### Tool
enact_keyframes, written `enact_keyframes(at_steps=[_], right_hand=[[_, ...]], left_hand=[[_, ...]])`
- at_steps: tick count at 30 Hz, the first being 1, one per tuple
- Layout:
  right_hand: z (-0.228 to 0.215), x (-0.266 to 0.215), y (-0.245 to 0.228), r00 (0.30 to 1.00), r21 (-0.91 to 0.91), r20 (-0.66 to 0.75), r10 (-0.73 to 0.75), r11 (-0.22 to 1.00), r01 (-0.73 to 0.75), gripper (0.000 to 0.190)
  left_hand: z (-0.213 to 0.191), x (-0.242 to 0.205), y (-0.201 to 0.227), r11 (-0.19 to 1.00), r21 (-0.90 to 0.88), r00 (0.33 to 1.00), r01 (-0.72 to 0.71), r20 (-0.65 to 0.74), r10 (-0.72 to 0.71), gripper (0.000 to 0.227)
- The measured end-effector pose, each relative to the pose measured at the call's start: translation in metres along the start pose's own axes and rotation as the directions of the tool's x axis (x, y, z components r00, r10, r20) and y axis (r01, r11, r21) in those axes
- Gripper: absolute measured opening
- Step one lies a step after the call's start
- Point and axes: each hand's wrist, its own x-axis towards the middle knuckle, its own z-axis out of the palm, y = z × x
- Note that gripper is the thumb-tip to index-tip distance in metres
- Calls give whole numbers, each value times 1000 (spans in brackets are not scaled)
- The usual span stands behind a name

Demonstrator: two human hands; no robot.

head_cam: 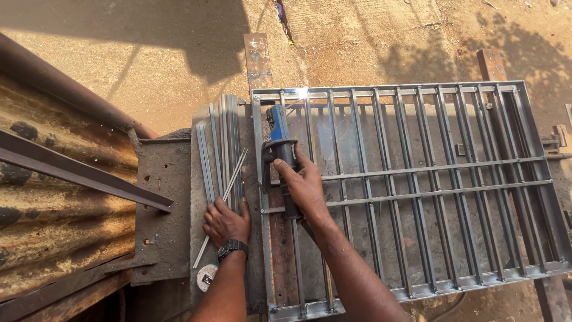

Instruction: Welding a metal gate structure using an arc welder.

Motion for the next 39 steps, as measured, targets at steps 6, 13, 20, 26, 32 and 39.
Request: enact_keyframes(at_steps=[6, 13, 20, 26, 32, 39], right_hand=[[0, 2, 3, 1000, 31, 4, -18, 999, 18, 82], [1, 0, -1, 1000, -33, 12, -12, 999, 12, 80], [19, -4, 5, 990, -141, 132, -43, 988, 62, 82], [28, 3, 9, 978, -264, 177, -114, 951, 159, 84], [27, 5, 8, 993, -221, 115, -6, 975, 32, 86], [26, 5, 10, 992, -206, 116, -57, 975, 80, 85]], left_hand=[[-3, 0, 1, 1000, -22, 1000, -3, -26, 2, 69], [-5, -2, 3, 1000, -14, 1000, 9, -4, -9, 67], [6, 1, -1, 999, -39, 999, -1, -50, -1, 68], [5, 1, -1, 999, -31, 999, 8, -49, -9, 67], [-2, 0, 3, 999, -40, 999, 4, -50, -6, 66], [0, -2, 3, 998, -56, 996, -4, -86, -1, 66]])
